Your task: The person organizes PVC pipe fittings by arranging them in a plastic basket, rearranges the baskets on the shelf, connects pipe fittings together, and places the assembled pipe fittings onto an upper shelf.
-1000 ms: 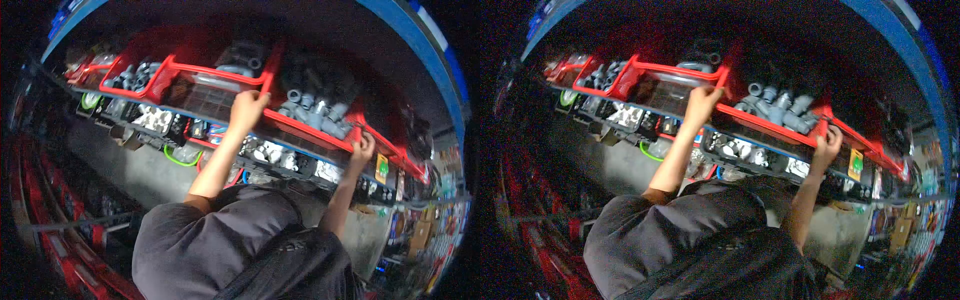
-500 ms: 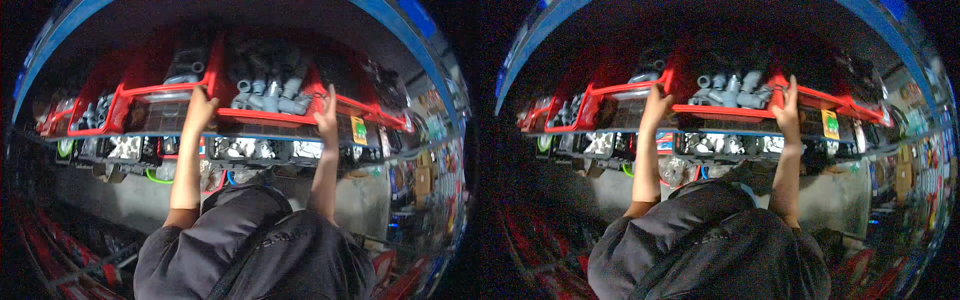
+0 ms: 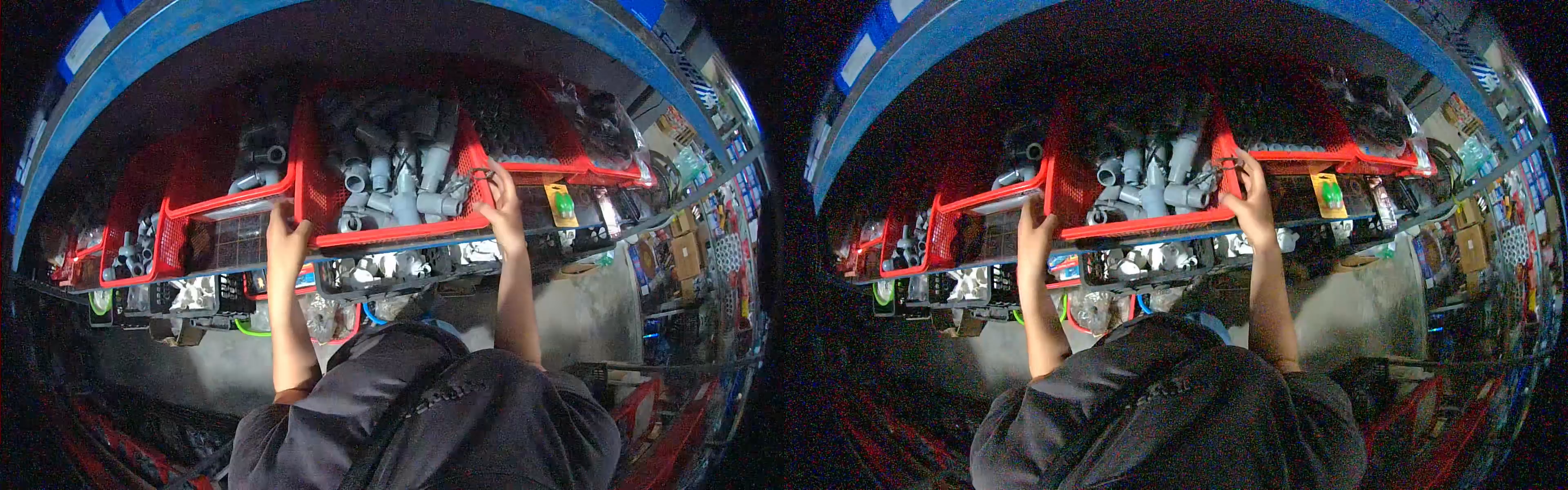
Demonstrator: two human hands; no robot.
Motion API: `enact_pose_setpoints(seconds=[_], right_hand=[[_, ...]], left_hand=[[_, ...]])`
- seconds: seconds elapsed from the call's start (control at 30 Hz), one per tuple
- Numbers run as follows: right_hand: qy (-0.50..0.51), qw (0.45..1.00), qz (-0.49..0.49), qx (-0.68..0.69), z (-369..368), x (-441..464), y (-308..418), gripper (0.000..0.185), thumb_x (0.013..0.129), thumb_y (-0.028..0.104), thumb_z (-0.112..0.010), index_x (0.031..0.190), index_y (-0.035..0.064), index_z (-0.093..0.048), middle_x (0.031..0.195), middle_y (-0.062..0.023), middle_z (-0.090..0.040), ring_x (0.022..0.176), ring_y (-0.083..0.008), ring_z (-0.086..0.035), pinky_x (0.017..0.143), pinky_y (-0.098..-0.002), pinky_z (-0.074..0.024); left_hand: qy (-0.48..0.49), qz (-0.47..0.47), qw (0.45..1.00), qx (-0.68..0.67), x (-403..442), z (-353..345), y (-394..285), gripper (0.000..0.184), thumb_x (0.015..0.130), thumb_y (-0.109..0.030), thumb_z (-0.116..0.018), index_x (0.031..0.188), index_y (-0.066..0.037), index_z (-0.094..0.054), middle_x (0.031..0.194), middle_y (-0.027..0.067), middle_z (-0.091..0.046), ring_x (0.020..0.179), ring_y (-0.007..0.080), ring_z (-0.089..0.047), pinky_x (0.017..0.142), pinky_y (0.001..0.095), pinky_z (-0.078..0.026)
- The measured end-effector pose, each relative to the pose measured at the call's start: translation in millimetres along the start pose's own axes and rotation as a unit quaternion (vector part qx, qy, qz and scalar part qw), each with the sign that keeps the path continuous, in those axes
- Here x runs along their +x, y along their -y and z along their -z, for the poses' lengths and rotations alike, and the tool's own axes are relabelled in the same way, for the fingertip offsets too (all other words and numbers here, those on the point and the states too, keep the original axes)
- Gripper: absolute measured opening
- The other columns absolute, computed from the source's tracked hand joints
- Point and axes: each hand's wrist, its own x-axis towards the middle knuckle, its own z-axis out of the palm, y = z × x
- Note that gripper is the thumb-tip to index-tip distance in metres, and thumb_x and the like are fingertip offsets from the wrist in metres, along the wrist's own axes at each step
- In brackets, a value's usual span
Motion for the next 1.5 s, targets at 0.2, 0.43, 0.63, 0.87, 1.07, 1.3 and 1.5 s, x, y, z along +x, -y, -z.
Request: enact_pose_setpoints(seconds=[0.2,0.43,0.63,0.87,1.07,1.3,1.5], right_hand=[[-0.115,0.991,-0.036,0.062,4.4,26.6,-21.1,0.028,0.079,0.011,-0.058,0.104,0.0048,-0.047,0.088,-0.0023,-0.051,0.082,-0.0101,-0.049,0.073,-0.0228,-0.0378],[-0.146,0.981,-0.001,0.128,3.4,47.3,-33.2,0.020,0.081,0.004,-0.056,0.099,0.0048,-0.050,0.078,0.0011,-0.053,0.071,-0.0065,-0.049,0.066,-0.0193,-0.0381],[-0.107,0.984,0.006,0.145,-3.7,33.4,-21.3,0.055,0.068,-0.007,-0.059,0.119,0.0054,-0.039,0.096,-0.0042,-0.051,0.086,-0.0127,-0.050,0.082,-0.0253,-0.0404],[-0.069,0.975,-0.005,0.211,-6.8,4.5,7.6,0.080,0.064,-0.012,-0.048,0.135,0.0064,-0.015,0.124,-0.0211,-0.041,0.112,-0.0270,-0.043,0.095,-0.0347,-0.0341],[-0.041,0.968,-0.040,0.243,1.8,-15.7,14.6,0.083,0.059,-0.011,-0.043,0.135,0.0076,-0.015,0.132,-0.0222,-0.032,0.115,-0.0293,-0.042,0.094,-0.0347,-0.0366],[-0.067,0.977,-0.063,0.193,12.4,-10.6,8.9,0.054,0.074,0.005,-0.047,0.125,-0.0010,-0.030,0.122,-0.0219,-0.043,0.107,-0.0258,-0.049,0.091,-0.0314,-0.0387],[-0.128,0.989,0.032,-0.068,50.4,-23.7,17.0,0.026,0.081,0.014,-0.059,0.105,0.0052,-0.055,0.079,-0.0024,-0.058,0.072,-0.0094,-0.057,0.062,-0.0214,-0.0434]], left_hand=[[0.056,0.040,0.998,-0.007,16.4,-1.0,-2.6,0.036,0.069,0.001,-0.055,0.102,-0.002,-0.043,0.089,0.0093,-0.055,0.077,0.0153,-0.053,0.068,0.0265,-0.043],[0.161,0.071,0.977,-0.116,25.3,3.8,5.4,0.046,0.065,0.007,-0.050,0.110,0.002,-0.043,0.098,0.0111,-0.055,0.089,0.0189,-0.054,0.079,0.0281,-0.041],[0.137,0.060,0.986,-0.077,22.0,3.0,2.2,0.048,0.065,0.007,-0.050,0.111,0.003,-0.041,0.103,0.0139,-0.055,0.094,0.0194,-0.054,0.082,0.0286,-0.041],[0.122,0.080,0.983,-0.111,-15.3,7.6,-20.3,0.050,0.066,0.009,-0.049,0.114,0.003,-0.040,0.103,0.0130,-0.055,0.093,0.0189,-0.054,0.081,0.0289,-0.041],[0.110,0.077,0.987,-0.085,-40.2,9.4,-7.4,0.045,0.066,0.004,-0.051,0.111,0.004,-0.042,0.101,0.0141,-0.056,0.095,0.0198,-0.053,0.083,0.0291,-0.040],[0.103,0.081,0.991,0.012,-55.0,19.1,-35.5,0.045,0.073,-0.009,-0.055,0.114,0.000,-0.040,0.097,0.0205,-0.057,0.089,0.0282,-0.057,0.077,0.0331,-0.043],[-0.030,-0.080,0.995,0.054,-77.1,29.1,-75.4,0.037,0.074,-0.017,-0.062,0.106,-0.001,-0.052,0.073,0.0103,-0.055,0.066,0.0154,-0.050,0.061,0.0282,-0.040]])
